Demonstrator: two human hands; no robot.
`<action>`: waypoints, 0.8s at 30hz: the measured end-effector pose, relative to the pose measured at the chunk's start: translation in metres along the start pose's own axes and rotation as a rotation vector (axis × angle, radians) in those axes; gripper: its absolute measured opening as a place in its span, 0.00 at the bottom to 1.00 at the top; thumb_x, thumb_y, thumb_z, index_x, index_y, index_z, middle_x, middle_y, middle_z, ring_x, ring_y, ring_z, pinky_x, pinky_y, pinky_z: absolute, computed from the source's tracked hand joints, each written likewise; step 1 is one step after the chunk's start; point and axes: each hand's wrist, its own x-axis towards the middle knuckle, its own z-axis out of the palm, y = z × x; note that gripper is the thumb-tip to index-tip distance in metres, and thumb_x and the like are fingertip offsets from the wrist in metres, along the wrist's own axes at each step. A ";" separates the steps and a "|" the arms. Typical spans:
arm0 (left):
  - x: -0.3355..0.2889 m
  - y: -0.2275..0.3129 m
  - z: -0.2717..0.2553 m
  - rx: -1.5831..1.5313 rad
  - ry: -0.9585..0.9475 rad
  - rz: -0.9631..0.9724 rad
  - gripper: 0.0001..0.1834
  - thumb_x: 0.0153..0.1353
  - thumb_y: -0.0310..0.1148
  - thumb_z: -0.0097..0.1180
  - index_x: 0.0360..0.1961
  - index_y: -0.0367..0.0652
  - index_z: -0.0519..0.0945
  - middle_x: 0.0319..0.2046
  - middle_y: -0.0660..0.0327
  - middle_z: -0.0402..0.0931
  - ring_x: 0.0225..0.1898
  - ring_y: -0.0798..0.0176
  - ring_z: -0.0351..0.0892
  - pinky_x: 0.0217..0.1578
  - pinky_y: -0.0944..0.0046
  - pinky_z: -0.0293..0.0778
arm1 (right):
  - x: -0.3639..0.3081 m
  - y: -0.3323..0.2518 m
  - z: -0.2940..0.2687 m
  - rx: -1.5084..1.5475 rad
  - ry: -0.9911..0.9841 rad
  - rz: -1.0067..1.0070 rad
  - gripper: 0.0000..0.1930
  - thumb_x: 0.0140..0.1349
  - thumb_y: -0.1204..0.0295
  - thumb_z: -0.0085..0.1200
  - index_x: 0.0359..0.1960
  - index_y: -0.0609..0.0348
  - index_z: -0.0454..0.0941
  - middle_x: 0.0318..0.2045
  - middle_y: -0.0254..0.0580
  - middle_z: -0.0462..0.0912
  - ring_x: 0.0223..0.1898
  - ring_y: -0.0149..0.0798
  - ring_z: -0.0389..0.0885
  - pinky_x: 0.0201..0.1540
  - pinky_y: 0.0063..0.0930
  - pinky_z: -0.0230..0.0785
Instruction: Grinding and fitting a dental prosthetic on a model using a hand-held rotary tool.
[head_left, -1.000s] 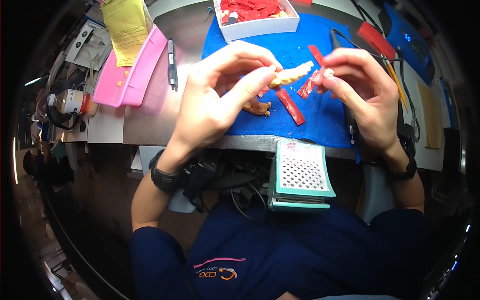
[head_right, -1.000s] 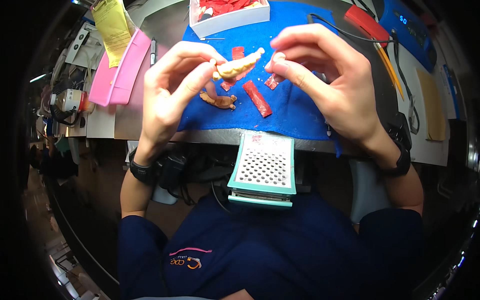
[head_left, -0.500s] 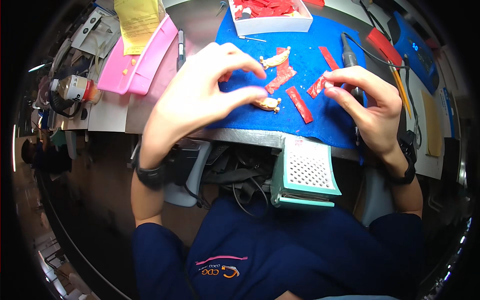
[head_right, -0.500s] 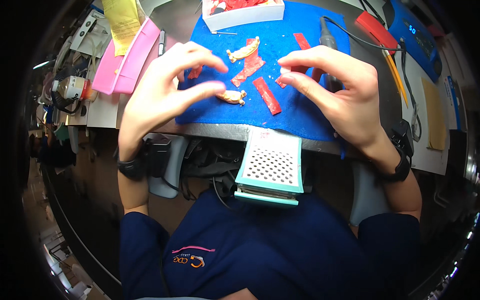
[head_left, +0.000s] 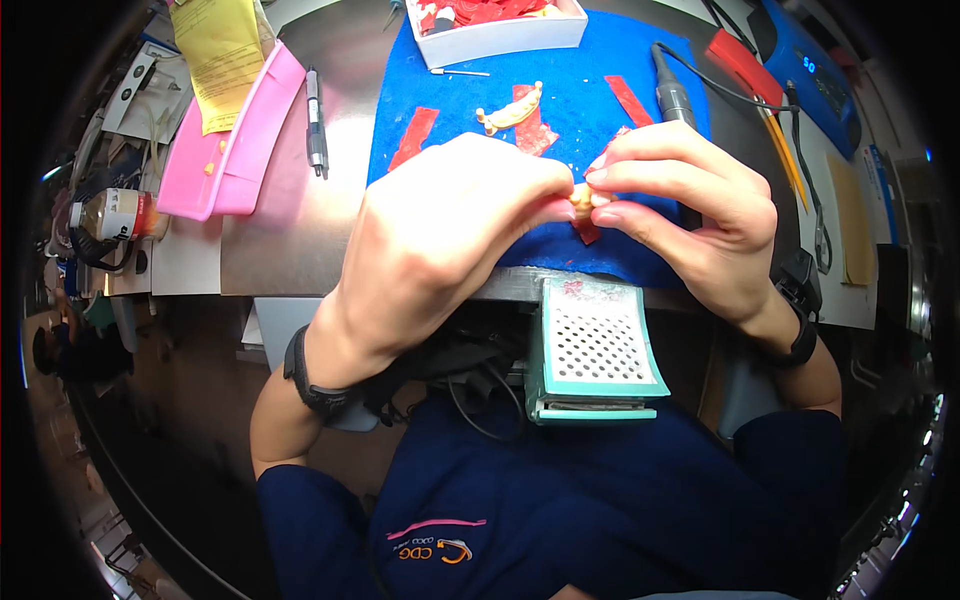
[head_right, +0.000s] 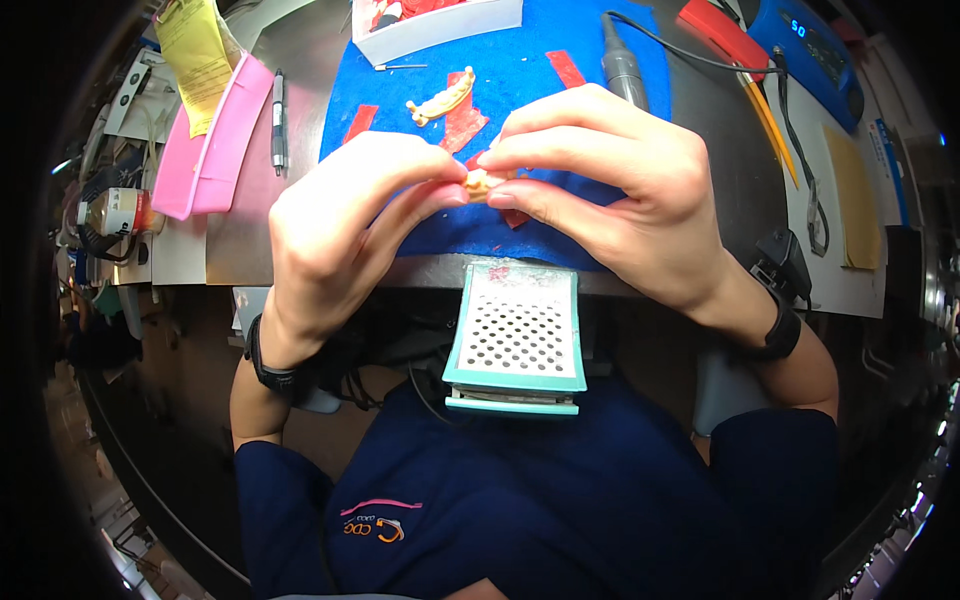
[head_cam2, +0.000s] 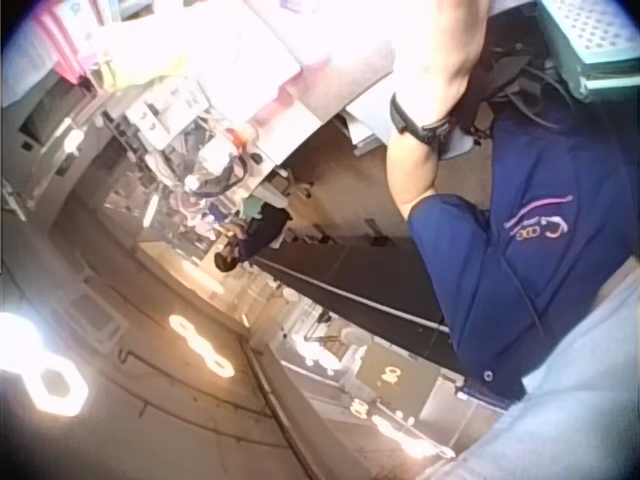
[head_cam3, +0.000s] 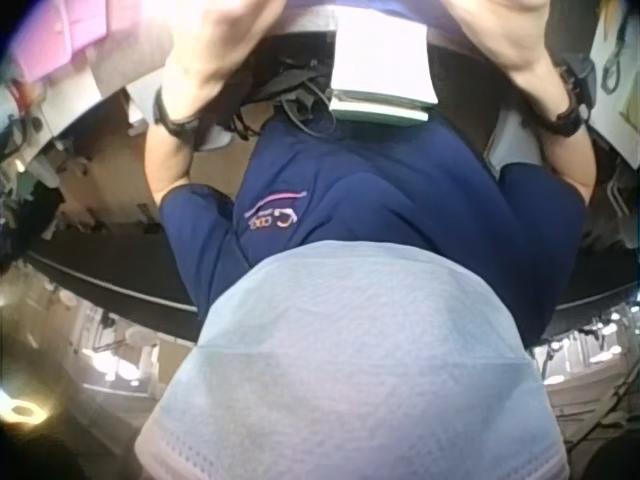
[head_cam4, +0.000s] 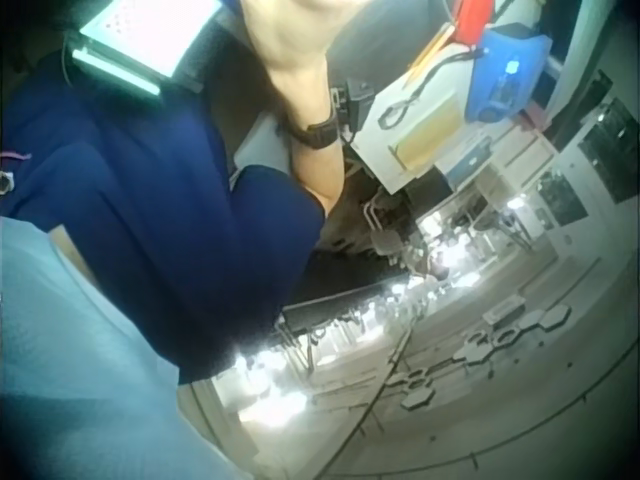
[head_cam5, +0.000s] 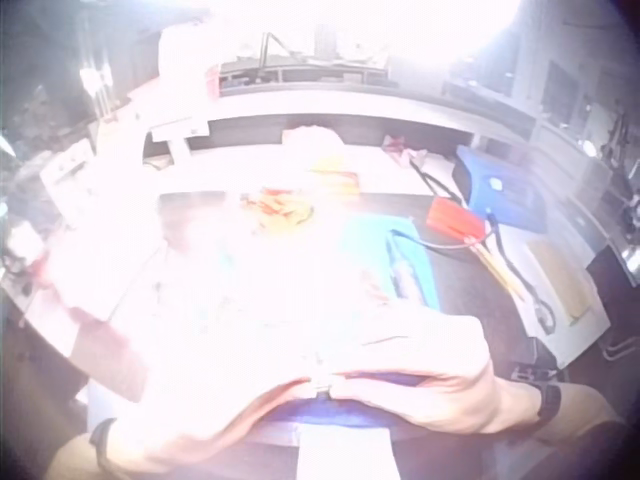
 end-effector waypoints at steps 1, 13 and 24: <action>0.000 0.001 0.001 -0.027 0.023 0.013 0.11 0.52 0.19 0.67 0.38 0.35 0.82 0.33 0.56 0.83 0.35 0.58 0.84 0.37 0.63 0.80 | 0.000 0.000 -0.001 0.015 -0.004 0.006 0.12 0.50 0.83 0.66 0.38 0.67 0.84 0.38 0.47 0.84 0.40 0.39 0.84 0.45 0.29 0.76; 0.002 0.003 0.002 -0.106 0.090 0.160 0.13 0.50 0.15 0.67 0.39 0.32 0.82 0.32 0.53 0.84 0.34 0.55 0.86 0.36 0.62 0.82 | -0.002 -0.002 0.000 0.201 -0.040 0.100 0.08 0.55 0.79 0.66 0.37 0.64 0.86 0.35 0.43 0.86 0.39 0.35 0.84 0.43 0.24 0.75; 0.002 0.004 0.005 -0.089 0.088 0.149 0.16 0.49 0.19 0.67 0.42 0.34 0.83 0.31 0.56 0.84 0.33 0.57 0.85 0.35 0.62 0.81 | -0.002 -0.006 -0.002 0.015 0.023 -0.051 0.08 0.51 0.80 0.67 0.34 0.63 0.85 0.31 0.42 0.85 0.35 0.38 0.84 0.39 0.26 0.76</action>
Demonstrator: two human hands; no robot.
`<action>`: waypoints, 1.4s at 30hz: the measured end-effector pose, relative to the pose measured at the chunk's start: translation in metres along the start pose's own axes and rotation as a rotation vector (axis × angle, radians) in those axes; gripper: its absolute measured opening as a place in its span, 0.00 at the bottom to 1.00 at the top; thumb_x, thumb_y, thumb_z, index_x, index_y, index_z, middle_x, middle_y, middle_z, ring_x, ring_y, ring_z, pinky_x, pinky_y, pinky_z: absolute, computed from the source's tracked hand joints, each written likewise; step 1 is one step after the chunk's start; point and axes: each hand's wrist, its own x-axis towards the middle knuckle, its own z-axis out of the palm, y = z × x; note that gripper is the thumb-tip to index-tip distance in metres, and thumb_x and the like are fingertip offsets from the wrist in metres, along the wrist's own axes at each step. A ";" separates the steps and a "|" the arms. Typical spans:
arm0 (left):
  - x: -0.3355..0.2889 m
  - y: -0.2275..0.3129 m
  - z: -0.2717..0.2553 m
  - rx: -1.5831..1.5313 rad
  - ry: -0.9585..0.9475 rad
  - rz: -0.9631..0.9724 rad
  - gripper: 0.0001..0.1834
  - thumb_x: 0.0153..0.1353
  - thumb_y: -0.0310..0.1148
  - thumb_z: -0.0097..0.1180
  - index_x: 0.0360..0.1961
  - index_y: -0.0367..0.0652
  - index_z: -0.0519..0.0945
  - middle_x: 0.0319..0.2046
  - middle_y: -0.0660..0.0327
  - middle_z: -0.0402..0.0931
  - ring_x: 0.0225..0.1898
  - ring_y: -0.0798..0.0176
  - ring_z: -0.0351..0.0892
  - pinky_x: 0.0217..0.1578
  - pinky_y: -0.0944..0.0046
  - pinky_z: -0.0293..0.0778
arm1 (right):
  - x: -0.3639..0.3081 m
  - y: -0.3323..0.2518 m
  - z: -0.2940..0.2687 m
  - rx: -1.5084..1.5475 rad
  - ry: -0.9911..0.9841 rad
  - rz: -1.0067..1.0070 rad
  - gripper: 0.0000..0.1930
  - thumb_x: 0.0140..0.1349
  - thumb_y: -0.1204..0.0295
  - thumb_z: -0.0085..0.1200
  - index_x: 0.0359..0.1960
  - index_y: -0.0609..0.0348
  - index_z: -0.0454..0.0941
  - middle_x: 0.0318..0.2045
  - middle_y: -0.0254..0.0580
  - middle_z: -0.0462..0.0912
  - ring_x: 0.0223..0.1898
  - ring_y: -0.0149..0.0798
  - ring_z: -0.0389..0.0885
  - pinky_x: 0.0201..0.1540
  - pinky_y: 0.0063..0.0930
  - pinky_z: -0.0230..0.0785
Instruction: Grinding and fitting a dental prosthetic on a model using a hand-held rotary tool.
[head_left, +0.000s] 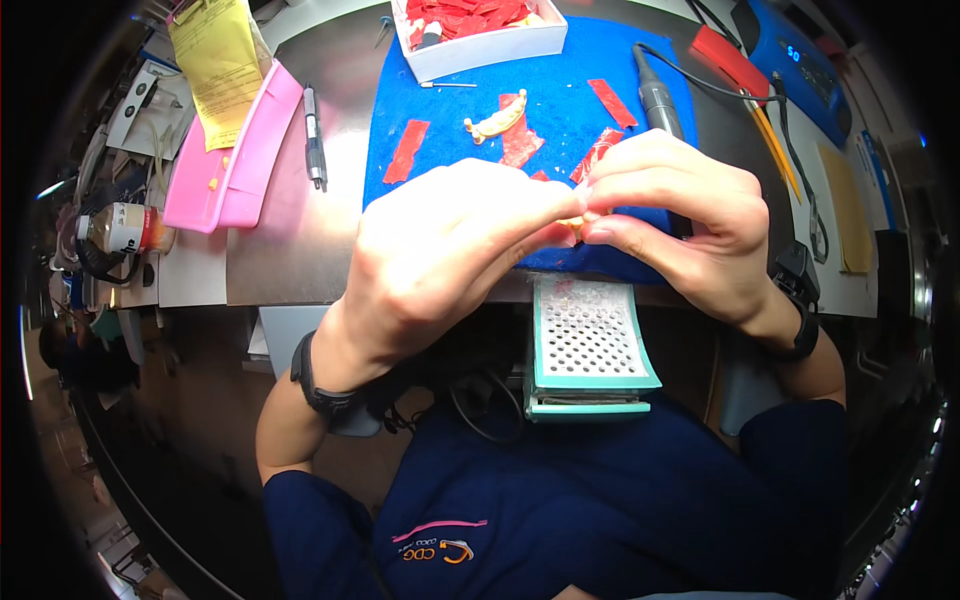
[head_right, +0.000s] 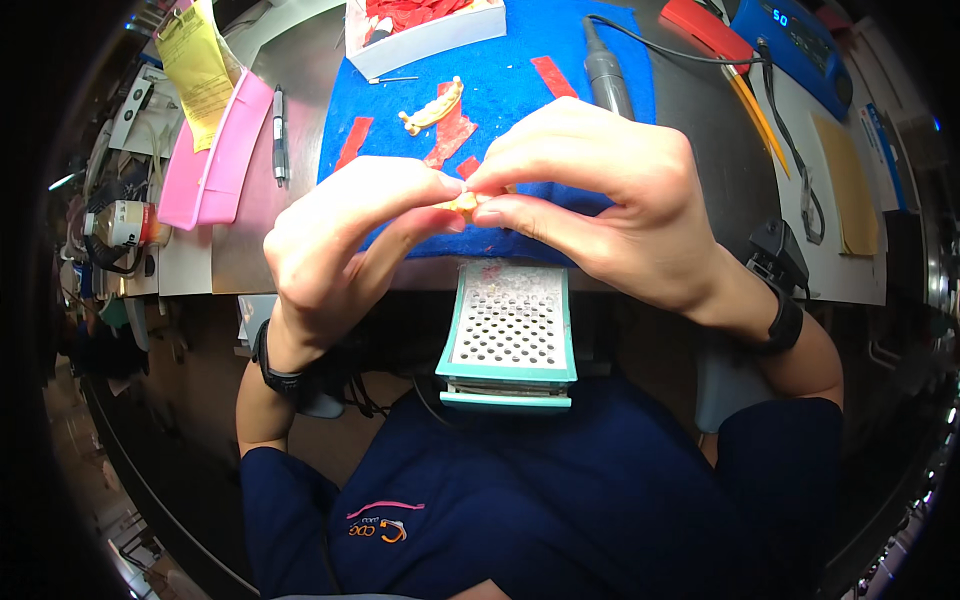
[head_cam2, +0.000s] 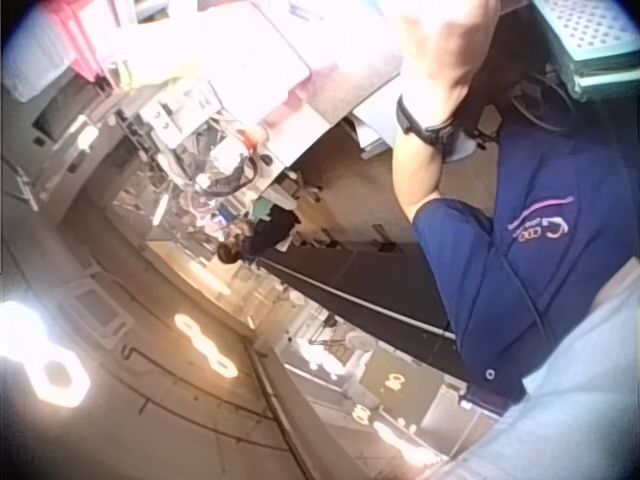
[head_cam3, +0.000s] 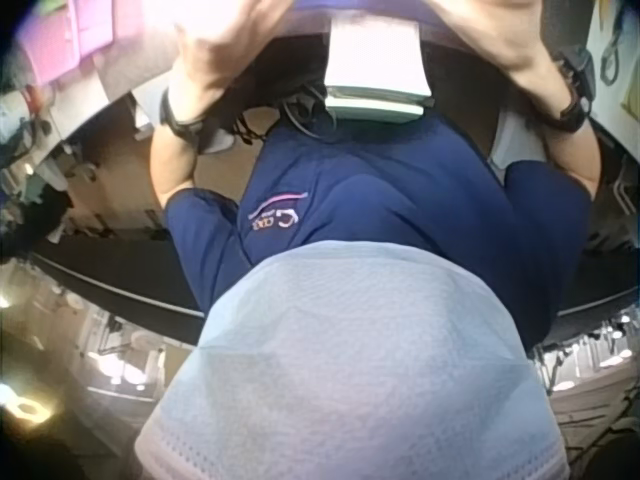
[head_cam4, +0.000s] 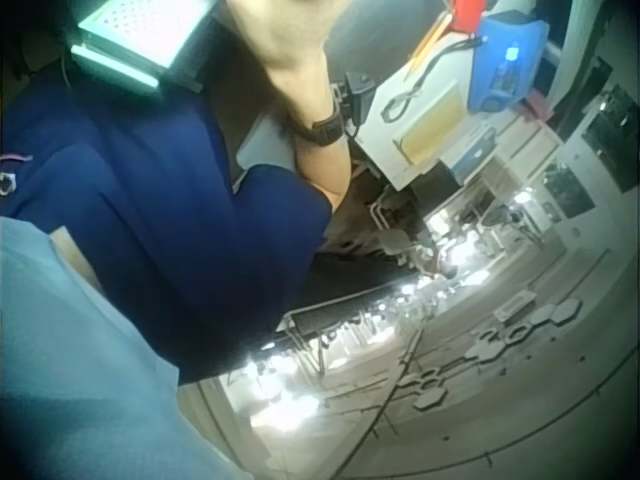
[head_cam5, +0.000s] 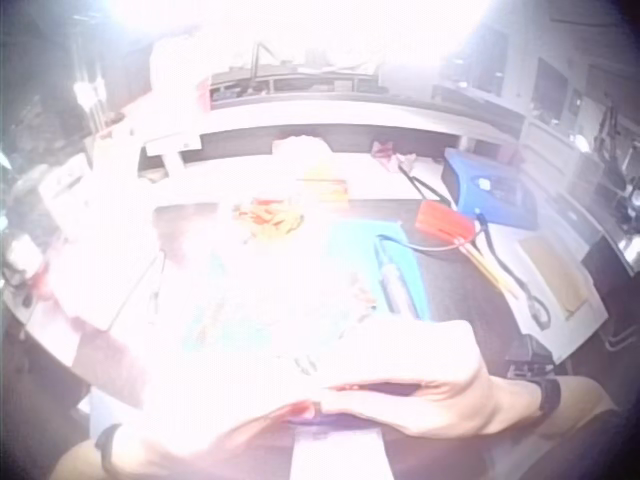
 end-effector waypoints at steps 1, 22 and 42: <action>0.002 0.004 -0.001 -0.007 -0.005 -0.006 0.15 0.48 0.18 0.68 0.40 0.33 0.83 0.31 0.55 0.84 0.33 0.55 0.85 0.35 0.61 0.82 | 0.000 -0.001 -0.001 -0.020 0.009 -0.012 0.08 0.50 0.80 0.68 0.33 0.63 0.85 0.31 0.41 0.85 0.34 0.38 0.84 0.39 0.27 0.76; 0.000 0.015 0.001 -0.319 0.018 -0.292 0.17 0.55 0.15 0.65 0.46 0.29 0.77 0.38 0.50 0.83 0.39 0.59 0.86 0.41 0.64 0.81 | -0.003 -0.001 -0.004 -0.082 -0.038 -0.145 0.26 0.41 0.67 0.76 0.41 0.68 0.82 0.36 0.48 0.84 0.38 0.43 0.83 0.41 0.33 0.76; -0.003 0.020 0.001 -0.676 0.057 -0.718 0.15 0.62 0.19 0.60 0.50 0.33 0.75 0.37 0.56 0.83 0.37 0.70 0.81 0.35 0.72 0.74 | -0.003 -0.005 -0.004 -0.141 -0.033 -0.169 0.21 0.43 0.76 0.73 0.41 0.71 0.82 0.38 0.51 0.84 0.38 0.44 0.84 0.40 0.32 0.78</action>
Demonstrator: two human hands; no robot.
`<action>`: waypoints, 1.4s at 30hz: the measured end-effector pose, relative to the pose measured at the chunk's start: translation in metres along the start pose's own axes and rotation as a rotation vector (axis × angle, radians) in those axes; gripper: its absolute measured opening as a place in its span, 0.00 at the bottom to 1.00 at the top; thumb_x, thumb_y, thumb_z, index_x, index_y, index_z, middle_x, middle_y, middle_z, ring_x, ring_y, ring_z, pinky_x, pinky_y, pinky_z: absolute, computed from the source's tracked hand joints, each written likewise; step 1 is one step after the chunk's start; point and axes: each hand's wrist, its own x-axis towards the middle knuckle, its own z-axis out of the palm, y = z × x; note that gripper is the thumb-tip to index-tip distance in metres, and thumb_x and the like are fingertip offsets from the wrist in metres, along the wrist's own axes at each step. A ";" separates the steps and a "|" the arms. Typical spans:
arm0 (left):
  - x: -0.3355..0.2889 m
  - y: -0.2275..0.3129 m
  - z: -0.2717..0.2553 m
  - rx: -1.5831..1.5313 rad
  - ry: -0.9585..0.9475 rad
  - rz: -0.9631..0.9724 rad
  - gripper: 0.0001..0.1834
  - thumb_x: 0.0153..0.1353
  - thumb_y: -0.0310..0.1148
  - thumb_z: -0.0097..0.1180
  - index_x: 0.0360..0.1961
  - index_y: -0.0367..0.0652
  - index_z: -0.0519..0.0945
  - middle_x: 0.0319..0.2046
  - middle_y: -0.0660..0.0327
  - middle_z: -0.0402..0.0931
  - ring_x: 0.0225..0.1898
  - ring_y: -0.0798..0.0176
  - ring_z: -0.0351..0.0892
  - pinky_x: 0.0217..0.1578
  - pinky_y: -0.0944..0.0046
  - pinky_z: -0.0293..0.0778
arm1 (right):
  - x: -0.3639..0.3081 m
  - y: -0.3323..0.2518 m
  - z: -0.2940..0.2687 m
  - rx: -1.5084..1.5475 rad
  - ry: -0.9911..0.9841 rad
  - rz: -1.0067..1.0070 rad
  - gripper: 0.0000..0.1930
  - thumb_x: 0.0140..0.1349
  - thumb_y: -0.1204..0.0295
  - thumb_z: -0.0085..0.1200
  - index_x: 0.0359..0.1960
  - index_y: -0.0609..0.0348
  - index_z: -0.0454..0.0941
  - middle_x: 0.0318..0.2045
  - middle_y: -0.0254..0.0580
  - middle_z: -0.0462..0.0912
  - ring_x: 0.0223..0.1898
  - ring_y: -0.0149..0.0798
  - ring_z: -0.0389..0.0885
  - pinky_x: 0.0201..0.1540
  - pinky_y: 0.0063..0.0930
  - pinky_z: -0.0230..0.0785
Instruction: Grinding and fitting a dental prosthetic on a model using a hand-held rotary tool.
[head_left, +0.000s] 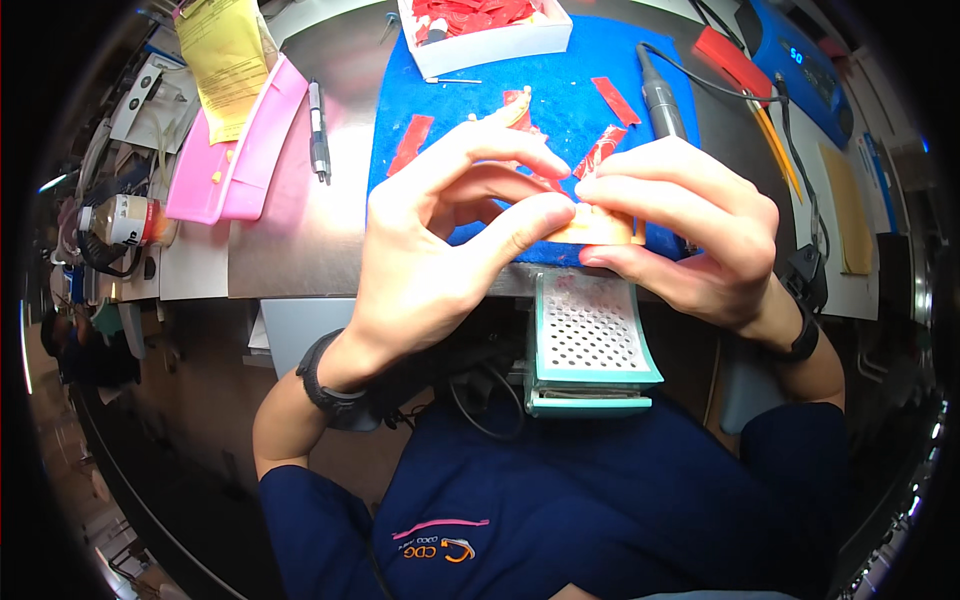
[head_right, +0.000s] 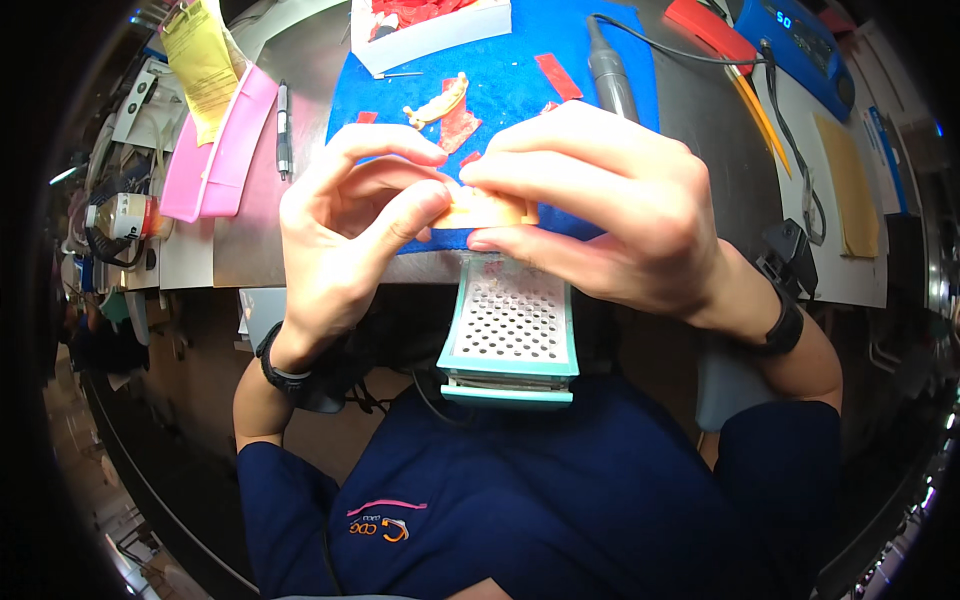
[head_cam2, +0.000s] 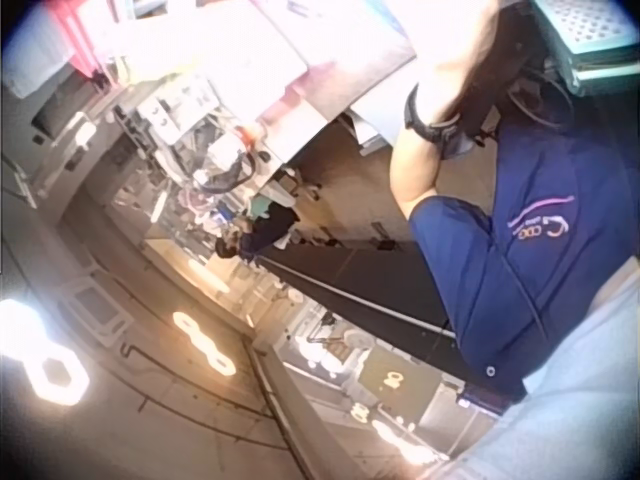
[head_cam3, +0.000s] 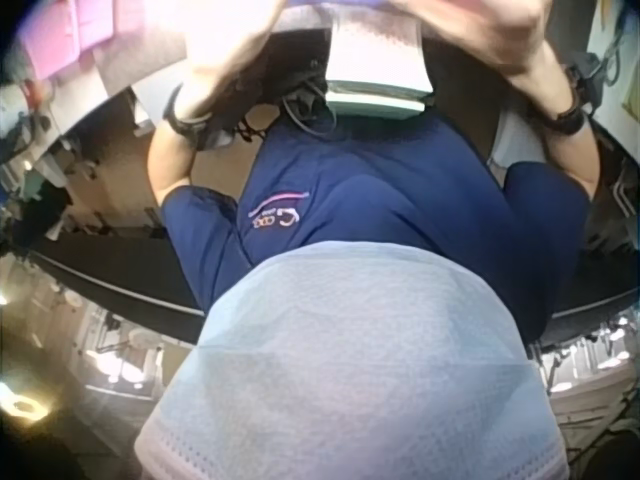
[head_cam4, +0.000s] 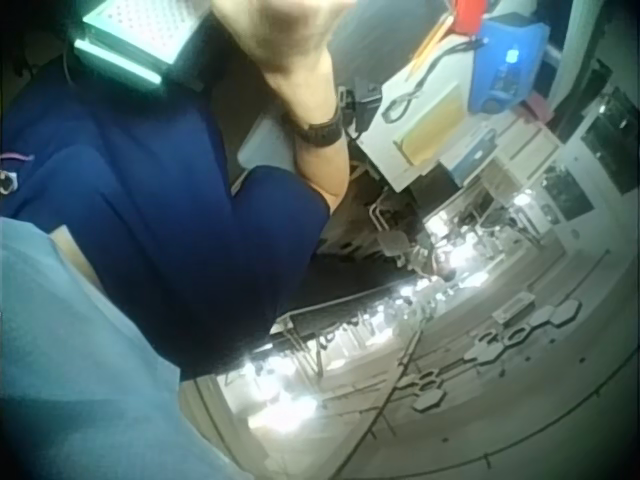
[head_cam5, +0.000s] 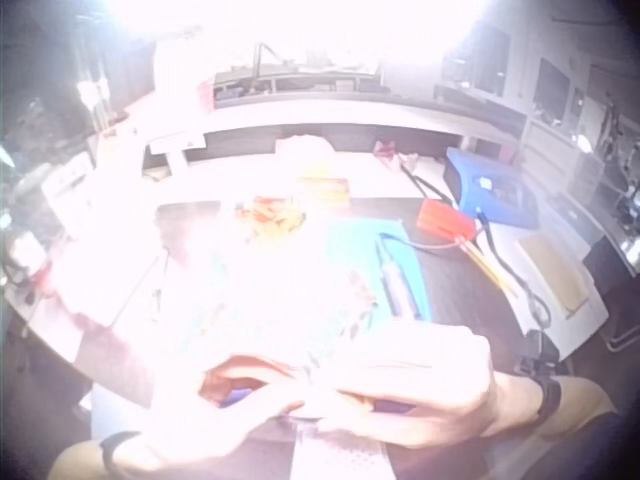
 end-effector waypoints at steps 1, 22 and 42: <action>0.001 0.002 0.001 0.022 0.012 0.002 0.15 0.63 0.20 0.60 0.50 0.33 0.75 0.37 0.56 0.83 0.37 0.70 0.81 0.35 0.72 0.75 | 0.001 0.001 0.001 -0.006 0.025 0.013 0.20 0.44 0.76 0.73 0.40 0.69 0.83 0.36 0.49 0.84 0.37 0.43 0.84 0.39 0.31 0.78; 0.007 -0.008 -0.006 0.471 -0.043 0.514 0.28 0.45 0.21 0.75 0.49 0.35 0.78 0.46 0.52 0.80 0.41 0.60 0.82 0.38 0.66 0.76 | -0.001 -0.001 -0.002 0.229 -0.009 0.172 0.18 0.48 0.84 0.68 0.42 0.70 0.80 0.41 0.51 0.83 0.44 0.43 0.83 0.50 0.35 0.75; 0.005 -0.007 -0.002 0.374 -0.065 0.380 0.21 0.48 0.24 0.73 0.45 0.34 0.82 0.41 0.54 0.83 0.38 0.64 0.83 0.34 0.68 0.76 | -0.008 0.002 0.009 0.322 0.093 0.200 0.19 0.50 0.81 0.70 0.44 0.68 0.80 0.39 0.45 0.84 0.38 0.35 0.85 0.39 0.25 0.79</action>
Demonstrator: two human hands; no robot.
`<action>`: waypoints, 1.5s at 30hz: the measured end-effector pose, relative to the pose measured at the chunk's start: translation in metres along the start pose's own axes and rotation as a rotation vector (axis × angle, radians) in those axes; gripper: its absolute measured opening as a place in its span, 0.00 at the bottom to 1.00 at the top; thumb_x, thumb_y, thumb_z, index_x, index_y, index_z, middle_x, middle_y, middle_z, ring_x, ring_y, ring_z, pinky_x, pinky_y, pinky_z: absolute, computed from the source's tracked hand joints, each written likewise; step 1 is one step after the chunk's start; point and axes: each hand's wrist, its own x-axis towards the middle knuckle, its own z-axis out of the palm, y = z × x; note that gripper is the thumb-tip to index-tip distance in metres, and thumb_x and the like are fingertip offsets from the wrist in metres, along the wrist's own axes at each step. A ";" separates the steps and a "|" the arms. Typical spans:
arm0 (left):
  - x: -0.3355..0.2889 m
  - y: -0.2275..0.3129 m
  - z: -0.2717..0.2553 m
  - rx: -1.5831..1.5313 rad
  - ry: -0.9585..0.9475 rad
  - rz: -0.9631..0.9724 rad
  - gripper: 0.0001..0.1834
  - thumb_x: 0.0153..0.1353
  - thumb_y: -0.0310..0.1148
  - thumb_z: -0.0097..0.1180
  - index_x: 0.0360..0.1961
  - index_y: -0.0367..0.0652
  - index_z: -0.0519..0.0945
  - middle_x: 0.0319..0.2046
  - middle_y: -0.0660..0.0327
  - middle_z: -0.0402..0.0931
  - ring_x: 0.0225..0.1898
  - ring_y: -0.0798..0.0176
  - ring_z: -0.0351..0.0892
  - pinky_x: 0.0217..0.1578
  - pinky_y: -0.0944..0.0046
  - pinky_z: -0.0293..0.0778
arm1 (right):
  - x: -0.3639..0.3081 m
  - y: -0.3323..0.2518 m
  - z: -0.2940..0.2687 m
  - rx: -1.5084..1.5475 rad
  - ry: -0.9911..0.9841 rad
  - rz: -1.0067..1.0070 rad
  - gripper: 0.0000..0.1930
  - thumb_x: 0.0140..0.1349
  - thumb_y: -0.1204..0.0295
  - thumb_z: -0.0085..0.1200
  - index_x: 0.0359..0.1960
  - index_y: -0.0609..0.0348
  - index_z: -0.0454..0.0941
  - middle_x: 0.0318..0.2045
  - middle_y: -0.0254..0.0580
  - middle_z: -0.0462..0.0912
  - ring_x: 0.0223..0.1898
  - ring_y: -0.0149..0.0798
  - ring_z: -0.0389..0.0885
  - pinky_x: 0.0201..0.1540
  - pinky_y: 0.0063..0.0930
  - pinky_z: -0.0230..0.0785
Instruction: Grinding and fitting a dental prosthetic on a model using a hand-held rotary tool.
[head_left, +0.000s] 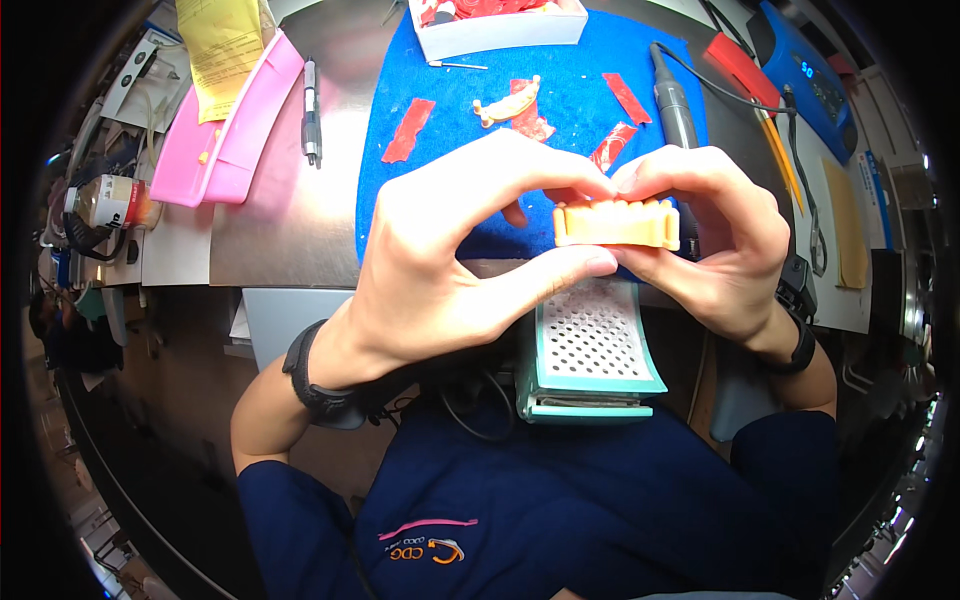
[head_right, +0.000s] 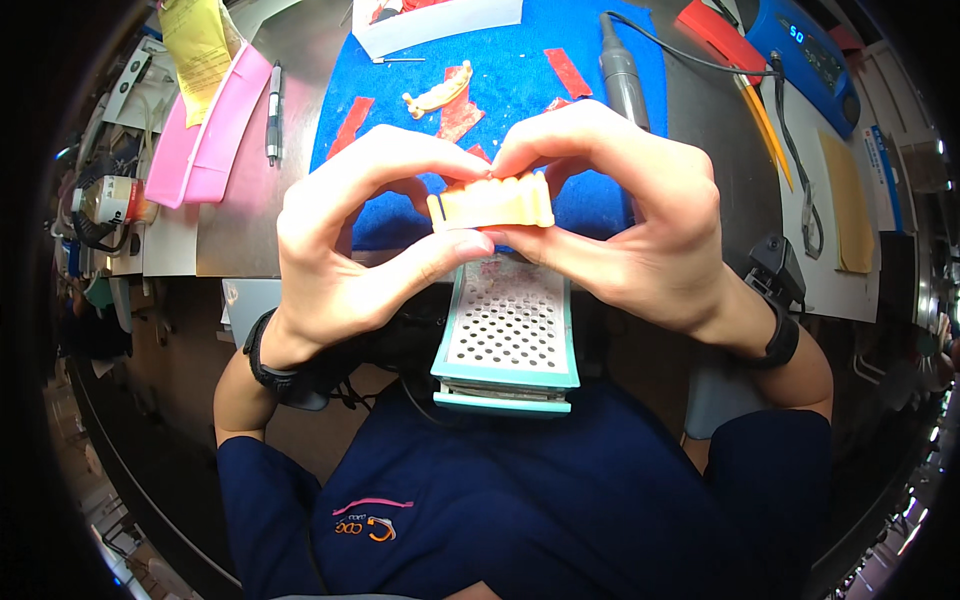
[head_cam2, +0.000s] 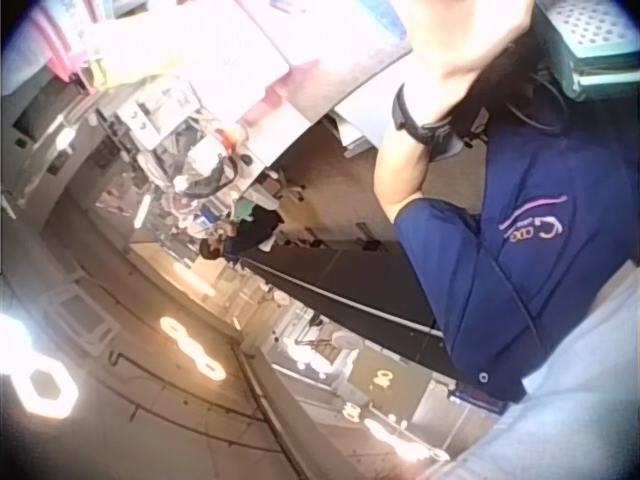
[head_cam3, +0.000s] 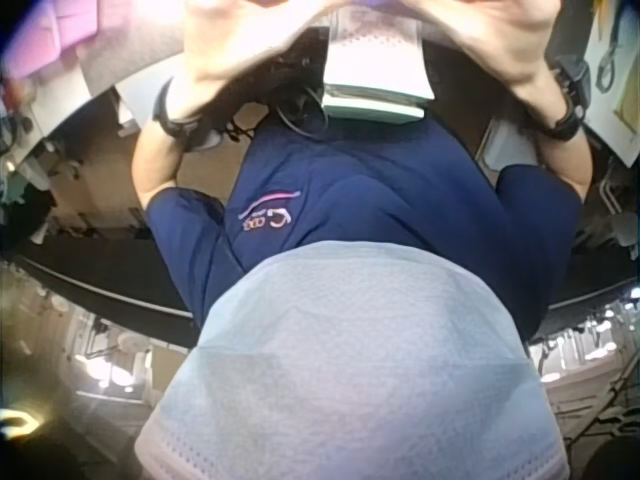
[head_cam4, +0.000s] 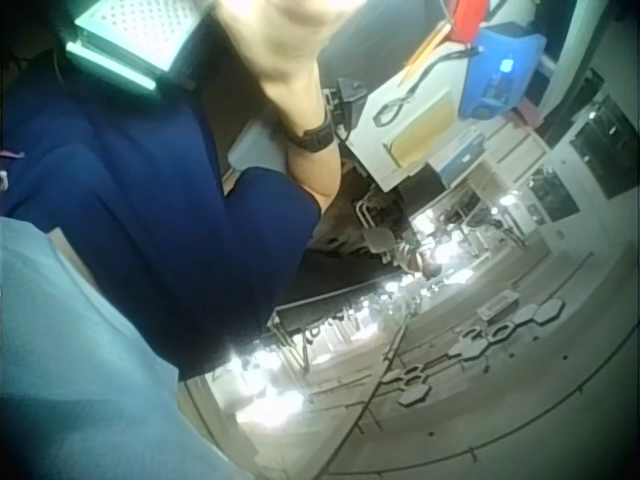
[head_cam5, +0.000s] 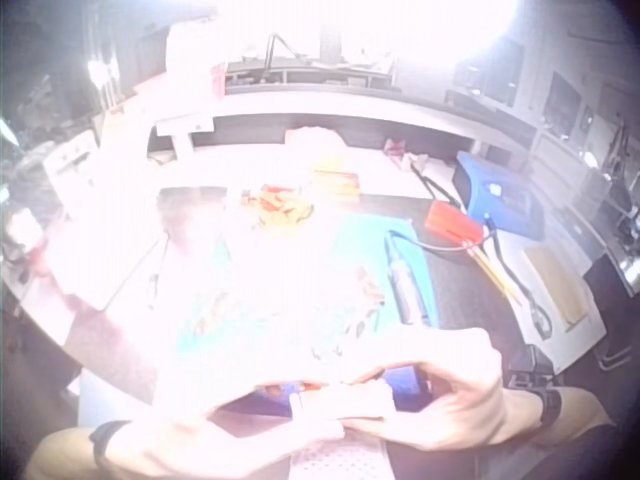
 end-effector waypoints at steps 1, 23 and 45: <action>0.000 0.000 0.000 -0.007 -0.010 -0.010 0.21 0.49 0.24 0.73 0.45 0.34 0.82 0.41 0.54 0.83 0.38 0.64 0.83 0.34 0.68 0.76 | 0.000 0.000 0.000 0.000 0.000 -0.004 0.19 0.50 0.81 0.70 0.44 0.68 0.80 0.39 0.45 0.84 0.38 0.35 0.85 0.39 0.25 0.79; -0.004 -0.002 -0.003 -0.122 -0.047 -0.172 0.22 0.49 0.19 0.72 0.47 0.33 0.80 0.45 0.56 0.81 0.43 0.66 0.82 0.35 0.71 0.76 | 0.002 0.001 0.001 -0.190 -0.018 -0.039 0.18 0.45 0.84 0.68 0.41 0.66 0.80 0.36 0.45 0.84 0.36 0.37 0.84 0.39 0.28 0.77; 0.000 0.005 -0.006 0.396 0.013 0.165 0.17 0.40 0.19 0.69 0.36 0.38 0.83 0.34 0.59 0.84 0.45 0.52 0.83 0.46 0.58 0.78 | 0.005 -0.013 0.005 -0.229 -0.098 -0.121 0.20 0.46 0.85 0.67 0.44 0.69 0.81 0.39 0.51 0.82 0.38 0.43 0.83 0.41 0.30 0.76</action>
